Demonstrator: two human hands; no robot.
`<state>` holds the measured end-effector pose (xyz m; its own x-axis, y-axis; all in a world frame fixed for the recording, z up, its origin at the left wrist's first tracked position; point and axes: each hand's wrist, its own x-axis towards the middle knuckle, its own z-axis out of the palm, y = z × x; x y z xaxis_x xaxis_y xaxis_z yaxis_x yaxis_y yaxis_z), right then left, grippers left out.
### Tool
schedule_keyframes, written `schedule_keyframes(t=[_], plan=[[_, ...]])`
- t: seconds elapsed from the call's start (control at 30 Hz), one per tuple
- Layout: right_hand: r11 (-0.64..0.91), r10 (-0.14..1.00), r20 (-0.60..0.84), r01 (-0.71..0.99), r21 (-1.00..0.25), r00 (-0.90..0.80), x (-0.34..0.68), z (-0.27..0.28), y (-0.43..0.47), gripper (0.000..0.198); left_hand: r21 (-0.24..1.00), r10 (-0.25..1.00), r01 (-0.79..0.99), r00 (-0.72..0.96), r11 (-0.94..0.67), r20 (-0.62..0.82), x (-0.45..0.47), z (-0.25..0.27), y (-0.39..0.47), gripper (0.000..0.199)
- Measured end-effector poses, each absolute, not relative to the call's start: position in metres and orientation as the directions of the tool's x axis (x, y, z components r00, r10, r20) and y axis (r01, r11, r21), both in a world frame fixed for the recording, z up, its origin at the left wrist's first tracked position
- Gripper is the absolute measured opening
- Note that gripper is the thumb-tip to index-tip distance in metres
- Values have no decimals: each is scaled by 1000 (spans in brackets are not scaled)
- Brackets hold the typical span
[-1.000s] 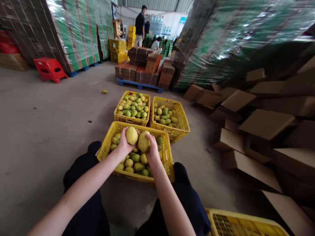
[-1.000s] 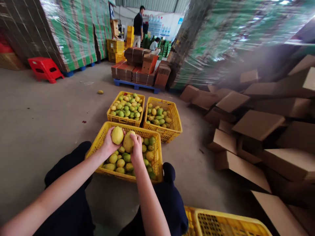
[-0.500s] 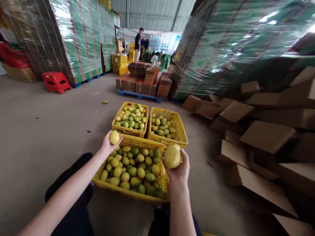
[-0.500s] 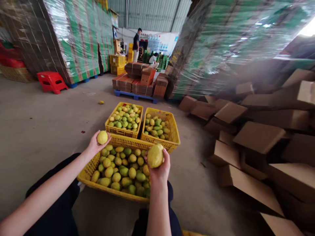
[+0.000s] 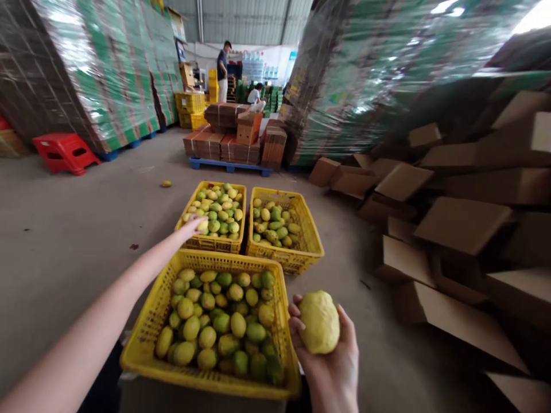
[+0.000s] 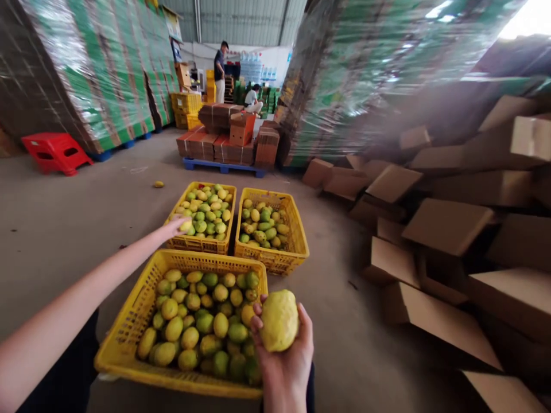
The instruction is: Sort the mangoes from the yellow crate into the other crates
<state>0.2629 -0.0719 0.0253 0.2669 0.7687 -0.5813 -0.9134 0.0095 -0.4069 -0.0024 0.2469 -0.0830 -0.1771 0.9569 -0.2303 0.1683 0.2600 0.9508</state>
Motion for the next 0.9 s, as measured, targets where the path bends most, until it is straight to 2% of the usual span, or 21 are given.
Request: schedule_keyframes(t=[0.07,0.17,0.37,0.43,0.5,0.6,0.67,0.73,0.77,0.83,0.9], plan=[[58,728,-606,-909,-412,322,263,27,-66,38,926,955,273,-213,262,-208,6,-86,284,44],[101,680,-634,-903,-417,368,265,25,-56,41,852,968,472,-207,227,-143,16,-102,311,54],[84,654,-665,-908,-410,361,266,11,-45,34,660,986,735,-84,159,-144,17,-129,295,75],[84,671,-649,-907,-414,359,266,7,-45,32,599,985,792,-19,119,-170,10,-126,276,75],[90,698,-619,-902,-423,360,266,3,-44,30,547,962,835,99,58,-253,-2,-116,248,66],[67,758,-551,-881,-468,350,264,-2,-42,27,508,795,860,340,-48,-502,-29,-96,192,41],[-2,791,-524,-855,-519,316,256,-9,-40,25,485,597,868,444,-103,-668,-50,-82,153,29],[-157,787,-569,-815,-557,238,241,-19,-38,23,458,442,874,480,-164,-757,-67,-72,118,33],[-274,764,-621,-784,-557,174,232,-25,-38,24,455,406,868,495,-199,-768,-72,-69,103,38],[-484,691,-721,-708,-514,51,210,-40,-39,24,466,404,840,543,-279,-736,-76,-67,75,48],[-625,621,-783,-627,-465,-39,189,-56,-43,23,476,468,809,588,-345,-660,-70,-67,50,52]])
